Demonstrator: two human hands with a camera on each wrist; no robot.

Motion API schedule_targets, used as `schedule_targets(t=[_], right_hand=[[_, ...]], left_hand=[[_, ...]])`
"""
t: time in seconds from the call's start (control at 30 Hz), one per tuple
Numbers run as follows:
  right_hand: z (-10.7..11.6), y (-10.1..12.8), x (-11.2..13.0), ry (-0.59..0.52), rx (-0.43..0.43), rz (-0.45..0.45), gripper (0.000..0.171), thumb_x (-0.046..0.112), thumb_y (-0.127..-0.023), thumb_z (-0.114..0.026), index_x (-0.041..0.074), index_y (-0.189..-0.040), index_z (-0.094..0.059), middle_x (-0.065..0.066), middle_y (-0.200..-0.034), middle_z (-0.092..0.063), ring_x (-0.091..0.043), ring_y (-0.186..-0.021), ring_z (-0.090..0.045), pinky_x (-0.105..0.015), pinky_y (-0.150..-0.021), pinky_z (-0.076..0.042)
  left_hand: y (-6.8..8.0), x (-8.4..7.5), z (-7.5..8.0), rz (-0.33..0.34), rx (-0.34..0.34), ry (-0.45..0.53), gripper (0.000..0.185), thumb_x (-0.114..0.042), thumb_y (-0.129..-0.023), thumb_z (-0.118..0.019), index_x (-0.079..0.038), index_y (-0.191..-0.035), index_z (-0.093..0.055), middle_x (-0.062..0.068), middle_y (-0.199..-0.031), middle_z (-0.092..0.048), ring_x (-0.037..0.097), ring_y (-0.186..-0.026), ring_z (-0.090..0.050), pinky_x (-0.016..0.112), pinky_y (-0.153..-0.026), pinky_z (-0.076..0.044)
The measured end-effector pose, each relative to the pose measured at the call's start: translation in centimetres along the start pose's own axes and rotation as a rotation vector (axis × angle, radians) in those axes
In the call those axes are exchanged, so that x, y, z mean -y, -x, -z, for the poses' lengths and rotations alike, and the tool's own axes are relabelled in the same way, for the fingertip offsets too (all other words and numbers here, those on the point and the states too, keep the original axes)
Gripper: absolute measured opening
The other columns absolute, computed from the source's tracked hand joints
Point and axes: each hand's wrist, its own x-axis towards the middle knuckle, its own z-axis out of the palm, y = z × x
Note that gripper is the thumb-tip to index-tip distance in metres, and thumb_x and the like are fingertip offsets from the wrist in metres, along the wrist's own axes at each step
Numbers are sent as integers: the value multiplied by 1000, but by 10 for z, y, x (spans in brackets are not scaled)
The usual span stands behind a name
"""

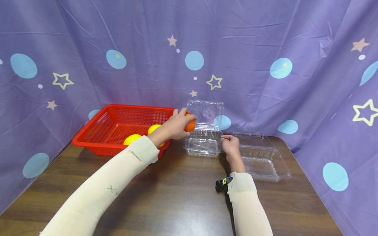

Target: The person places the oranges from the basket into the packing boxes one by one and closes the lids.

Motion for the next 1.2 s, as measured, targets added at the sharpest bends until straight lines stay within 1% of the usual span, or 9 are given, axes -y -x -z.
schedule_targets(t=[0.17,0.3,0.43,0.63,0.7,0.8,0.9,0.97,1.2], right_hand=[[1,0,1,0,0,-3,32,0,-97,-56,-16,-125,-59,-13,-107,-58,-9,-81,-49,-18,-69,-41],[2,1,3,-19,6,-11,31,-1,-98,-56,-16,-125,-59,-6,-92,-57,-6,-69,-48,-18,-60,-41],[2,2,5,-43,14,-13,31,-2,-98,-55,-17,-125,-58,-1,-82,-53,-5,-60,-46,-18,-54,-40],[1,1,3,-41,13,-15,31,-1,-98,-56,-17,-125,-57,1,-80,-53,-5,-61,-46,-18,-55,-40],[1,0,3,-38,12,-13,31,-1,-98,-56,-17,-125,-58,1,-80,-53,-4,-61,-46,-18,-55,-40],[1,0,2,-39,15,-13,32,-1,-98,-56,-17,-126,-57,1,-80,-53,-4,-61,-46,-18,-55,-40],[1,1,1,-42,18,-15,31,-1,-98,-56,-17,-125,-57,1,-80,-53,-4,-61,-46,-18,-55,-40],[1,1,1,-43,19,-15,31,-1,-98,-55,-17,-125,-57,2,-79,-53,-4,-61,-46,-18,-55,-40],[1,1,0,-48,17,-11,30,0,-99,-55,-16,-125,-57,2,-78,-52,-4,-59,-45,-18,-54,-39]], left_hand=[[-6,-9,-17,-12,31,35,69,-27,-83,-83,-28,-146,-55,12,-139,-43,35,-116,-40,40,-84,-51],[-8,-13,-27,-14,58,67,72,-30,-83,-84,-27,-148,-53,12,-138,-44,34,-114,-40,38,-81,-51],[-10,-15,-35,-14,59,76,71,-30,-84,-83,-27,-148,-52,12,-138,-44,34,-112,-42,37,-81,-51],[-12,-18,-47,-24,72,113,69,-26,-85,-82,-23,-147,-52,16,-143,-43,39,-117,-44,43,-89,-51],[-13,-18,-51,-23,77,115,69,-25,-85,-82,-22,-147,-52,17,-144,-43,39,-118,-46,46,-94,-50],[-14,-17,-57,-16,89,108,68,-24,-85,-81,-23,-147,-52,16,-142,-45,39,-118,-48,47,-97,-48],[-14,-15,-61,-9,100,92,65,-23,-85,-81,-23,-144,-54,15,-139,-47,36,-117,-49,45,-98,-47],[-14,-14,-63,-5,106,91,64,-22,-84,-81,-23,-143,-56,15,-138,-48,35,-115,-49,44,-95,-48],[-18,-12,-73,10,109,64,68,-23,-83,-80,-24,-146,-55,15,-138,-48,35,-116,-47,44,-96,-47]])
